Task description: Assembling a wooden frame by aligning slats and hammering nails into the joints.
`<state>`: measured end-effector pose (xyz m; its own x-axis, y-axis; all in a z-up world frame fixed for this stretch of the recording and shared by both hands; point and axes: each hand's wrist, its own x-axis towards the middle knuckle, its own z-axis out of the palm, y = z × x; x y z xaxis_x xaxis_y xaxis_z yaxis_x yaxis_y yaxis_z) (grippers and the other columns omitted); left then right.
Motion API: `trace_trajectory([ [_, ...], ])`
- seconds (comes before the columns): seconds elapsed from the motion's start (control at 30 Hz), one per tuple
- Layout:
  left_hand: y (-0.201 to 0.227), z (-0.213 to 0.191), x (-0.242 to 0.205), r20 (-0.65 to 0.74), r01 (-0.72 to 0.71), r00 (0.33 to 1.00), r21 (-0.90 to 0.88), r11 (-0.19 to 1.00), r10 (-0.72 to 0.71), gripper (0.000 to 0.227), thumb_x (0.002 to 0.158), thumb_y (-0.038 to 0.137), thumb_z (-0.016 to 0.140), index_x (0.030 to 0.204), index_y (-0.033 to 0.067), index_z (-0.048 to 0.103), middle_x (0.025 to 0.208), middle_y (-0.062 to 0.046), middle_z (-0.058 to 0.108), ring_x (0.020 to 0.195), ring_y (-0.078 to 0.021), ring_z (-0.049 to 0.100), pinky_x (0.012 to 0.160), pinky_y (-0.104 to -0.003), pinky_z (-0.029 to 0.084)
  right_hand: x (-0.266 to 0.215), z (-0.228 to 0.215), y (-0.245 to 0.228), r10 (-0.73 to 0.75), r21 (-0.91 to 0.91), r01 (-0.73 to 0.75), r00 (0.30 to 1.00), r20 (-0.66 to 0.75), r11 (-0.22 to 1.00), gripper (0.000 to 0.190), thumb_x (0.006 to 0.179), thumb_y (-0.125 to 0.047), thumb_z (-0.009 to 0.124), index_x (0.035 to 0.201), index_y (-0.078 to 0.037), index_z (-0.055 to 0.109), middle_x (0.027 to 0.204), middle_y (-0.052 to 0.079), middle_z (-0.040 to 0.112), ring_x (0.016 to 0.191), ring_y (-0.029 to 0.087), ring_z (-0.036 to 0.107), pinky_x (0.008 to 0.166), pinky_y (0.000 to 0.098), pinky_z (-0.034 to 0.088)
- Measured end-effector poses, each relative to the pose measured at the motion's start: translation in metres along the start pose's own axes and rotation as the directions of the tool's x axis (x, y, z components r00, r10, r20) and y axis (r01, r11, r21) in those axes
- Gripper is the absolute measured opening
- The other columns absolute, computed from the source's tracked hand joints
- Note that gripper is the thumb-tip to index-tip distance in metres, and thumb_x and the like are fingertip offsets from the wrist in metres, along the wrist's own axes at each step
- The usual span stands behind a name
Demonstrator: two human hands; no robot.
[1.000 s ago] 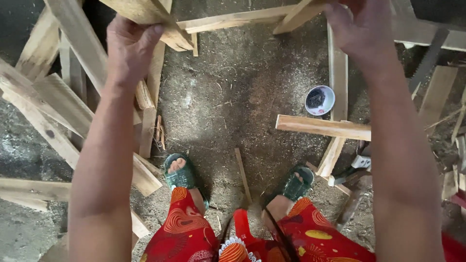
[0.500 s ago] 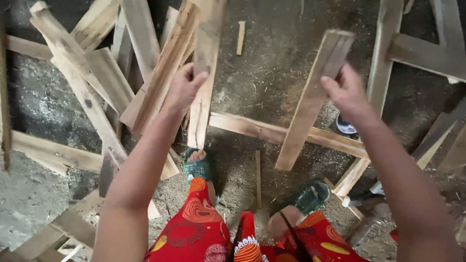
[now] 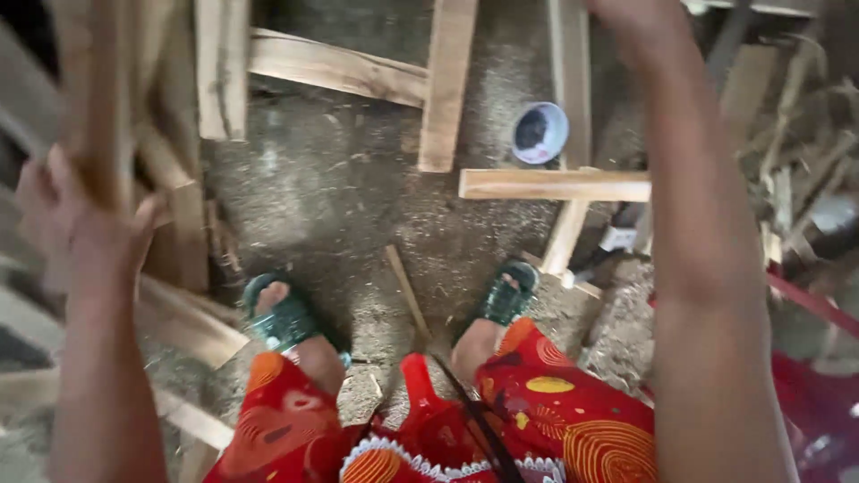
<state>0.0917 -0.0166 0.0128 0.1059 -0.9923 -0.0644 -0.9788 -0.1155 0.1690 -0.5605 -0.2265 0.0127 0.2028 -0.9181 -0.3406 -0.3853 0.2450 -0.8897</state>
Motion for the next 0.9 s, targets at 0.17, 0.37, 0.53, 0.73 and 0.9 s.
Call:
trace_trajectory([
  [0.17,0.008,-0.008,-0.019,0.374,0.497,0.811,-0.032,0.867,-0.450,0.097,0.094,0.009,0.090,0.161,0.0082,0.019,0.158,-0.026,0.043,0.137,-0.0471,0.045,0.103,-0.060,0.038,-0.101,0.051,-0.129,0.706,-0.729,-0.542,0.699,-0.115,0.418,0.053,0.105,-0.007,0.039,0.157,-0.015,0.034,0.161,0.014,0.035,0.142,0.035,0.040,0.118,0.0528,0.035],
  [0.37,-0.069,0.035,-0.054,0.108,0.192,0.979,-0.200,0.961,-0.173,0.063,0.091,0.011,0.079,0.138,-0.0216,0.054,0.124,-0.037,0.063,0.110,-0.0490,0.063,0.087,-0.049,0.049,-0.204,0.046,0.047,0.419,-0.992,-0.022,0.908,0.033,0.126,0.074,0.082,-0.046,0.080,0.143,-0.014,0.051,0.125,0.017,0.062,0.115,0.032,0.055,0.097,0.0442,0.049],
  [0.53,-0.037,-0.015,-0.066,0.268,0.359,0.913,-0.165,0.919,-0.308,0.086,0.086,0.010,0.078,0.159,-0.0063,0.036,0.148,-0.036,0.049,0.129,-0.0503,0.048,0.096,-0.057,0.039,-0.211,0.044,0.054,0.372,-0.948,-0.073,0.927,0.051,0.310,0.052,0.087,-0.033,0.075,0.133,-0.021,0.054,0.122,0.008,0.060,0.112,0.024,0.054,0.098,0.0455,0.046],
  [0.73,-0.087,0.020,-0.163,0.043,0.084,0.996,-0.031,0.996,-0.083,0.081,0.078,0.017,0.093,0.148,-0.0102,0.064,0.120,-0.024,0.068,0.099,-0.0389,0.065,0.081,-0.047,0.053,-0.150,0.081,0.013,0.362,-0.875,-0.218,0.931,-0.053,0.433,0.090,0.085,-0.041,0.076,0.156,-0.016,0.027,0.160,0.019,0.024,0.142,0.036,0.031,0.108,0.0569,0.039],
  [0.9,-0.034,0.037,-0.173,0.223,0.168,0.975,-0.677,0.716,-0.018,0.091,0.066,0.006,0.084,0.149,-0.0080,0.047,0.137,-0.024,0.053,0.124,-0.0319,0.052,0.104,-0.040,0.043,-0.109,0.099,0.031,0.343,-0.952,-0.009,0.934,0.101,0.306,0.109,0.077,-0.063,0.075,0.163,-0.027,0.018,0.167,0.018,0.009,0.150,0.039,0.014,0.117,0.0639,0.023],
])
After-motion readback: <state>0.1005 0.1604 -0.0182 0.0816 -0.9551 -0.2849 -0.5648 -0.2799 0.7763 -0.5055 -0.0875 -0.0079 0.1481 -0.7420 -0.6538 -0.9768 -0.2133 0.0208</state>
